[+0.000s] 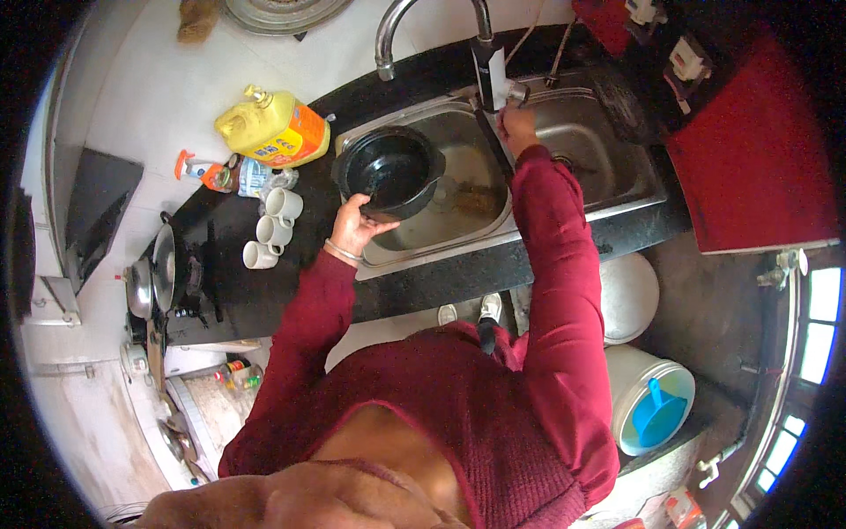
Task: The person washes a black pot in a sink using water and a sponge, moves a plate onto a counter, and then uses a wooden spoon and sponge to wash a ceramic pot.
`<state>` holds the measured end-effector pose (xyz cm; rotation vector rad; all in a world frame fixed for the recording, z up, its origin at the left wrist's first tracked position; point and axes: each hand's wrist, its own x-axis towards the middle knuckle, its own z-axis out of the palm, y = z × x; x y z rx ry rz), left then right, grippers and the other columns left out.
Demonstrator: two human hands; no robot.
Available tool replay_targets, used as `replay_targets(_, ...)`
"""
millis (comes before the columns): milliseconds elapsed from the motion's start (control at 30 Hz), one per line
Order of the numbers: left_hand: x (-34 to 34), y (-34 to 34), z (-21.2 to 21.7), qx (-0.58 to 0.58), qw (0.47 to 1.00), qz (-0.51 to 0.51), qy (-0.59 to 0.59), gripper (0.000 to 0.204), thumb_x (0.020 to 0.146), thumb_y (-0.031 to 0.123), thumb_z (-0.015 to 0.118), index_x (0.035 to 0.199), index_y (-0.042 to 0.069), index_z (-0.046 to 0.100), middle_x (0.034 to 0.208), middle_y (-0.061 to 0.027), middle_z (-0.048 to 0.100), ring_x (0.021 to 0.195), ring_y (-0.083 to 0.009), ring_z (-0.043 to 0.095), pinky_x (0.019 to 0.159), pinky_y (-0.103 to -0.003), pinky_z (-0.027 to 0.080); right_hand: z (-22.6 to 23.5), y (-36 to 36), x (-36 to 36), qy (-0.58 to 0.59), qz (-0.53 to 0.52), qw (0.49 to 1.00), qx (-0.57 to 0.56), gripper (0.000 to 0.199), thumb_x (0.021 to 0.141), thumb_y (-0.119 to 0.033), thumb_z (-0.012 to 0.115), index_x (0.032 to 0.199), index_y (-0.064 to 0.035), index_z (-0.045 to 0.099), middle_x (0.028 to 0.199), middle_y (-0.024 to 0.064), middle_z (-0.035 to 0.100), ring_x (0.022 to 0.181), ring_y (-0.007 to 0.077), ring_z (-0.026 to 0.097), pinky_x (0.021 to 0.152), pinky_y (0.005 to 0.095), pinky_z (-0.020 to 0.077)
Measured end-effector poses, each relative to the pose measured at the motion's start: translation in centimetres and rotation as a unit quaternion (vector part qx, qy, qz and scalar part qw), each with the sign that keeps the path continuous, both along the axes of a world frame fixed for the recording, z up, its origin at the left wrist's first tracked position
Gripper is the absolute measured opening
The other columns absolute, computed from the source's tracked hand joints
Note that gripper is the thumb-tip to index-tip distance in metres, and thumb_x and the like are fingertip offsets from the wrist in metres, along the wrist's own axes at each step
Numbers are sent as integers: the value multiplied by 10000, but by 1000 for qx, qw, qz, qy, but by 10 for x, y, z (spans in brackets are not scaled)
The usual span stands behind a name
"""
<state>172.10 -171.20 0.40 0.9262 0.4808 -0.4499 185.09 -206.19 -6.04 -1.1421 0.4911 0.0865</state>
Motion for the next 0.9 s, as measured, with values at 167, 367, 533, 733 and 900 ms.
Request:
replay_targets(167,16,-8,6,-8,1000,-8,-13,464,765,137,534,1195,35,392,1206,-223,446,1067,-463,463,868,-681,332,-11,-1,-2,65,-11,995,-76,141,852,-155,437,762,-99,530,596,10,493,472,107,430,397,255,301)
replay_targets(367,27,-18,12,8,1000,11,-11,469,772,119,514,1219,58,384,1245,-205,433,1085,-473,455,853,-690,334,1,-13,-3,138,77,959,-236,226,871,-248,498,805,-42,562,675,56,579,467,133,494,376,274,351)
replay_targets(533,28,-20,-10,89,994,65,-26,474,773,75,498,1218,86,335,1195,-208,437,1007,-471,503,765,-691,398,1,20,-40,36,436,803,-404,236,798,-204,570,932,-11,587,627,79,587,518,177,583,418,292,458)
replay_targets(733,32,-15,-13,147,987,63,-32,586,764,65,506,1253,161,197,1218,-196,365,960,-443,512,678,-677,431,-52,105,-81,-170,511,536,-650,361,762,-134,521,1095,-2,566,1109,216,542,966,274,586,791,415,487)
replay_targets(900,24,4,-13,180,979,94,-16,639,764,40,498,1286,198,166,1214,-185,355,969,-442,477,665,-703,411,-99,128,-70,17,554,522,-649,418,795,-185,473,1176,-18,513,1206,196,487,1081,341,508,908,448,416)
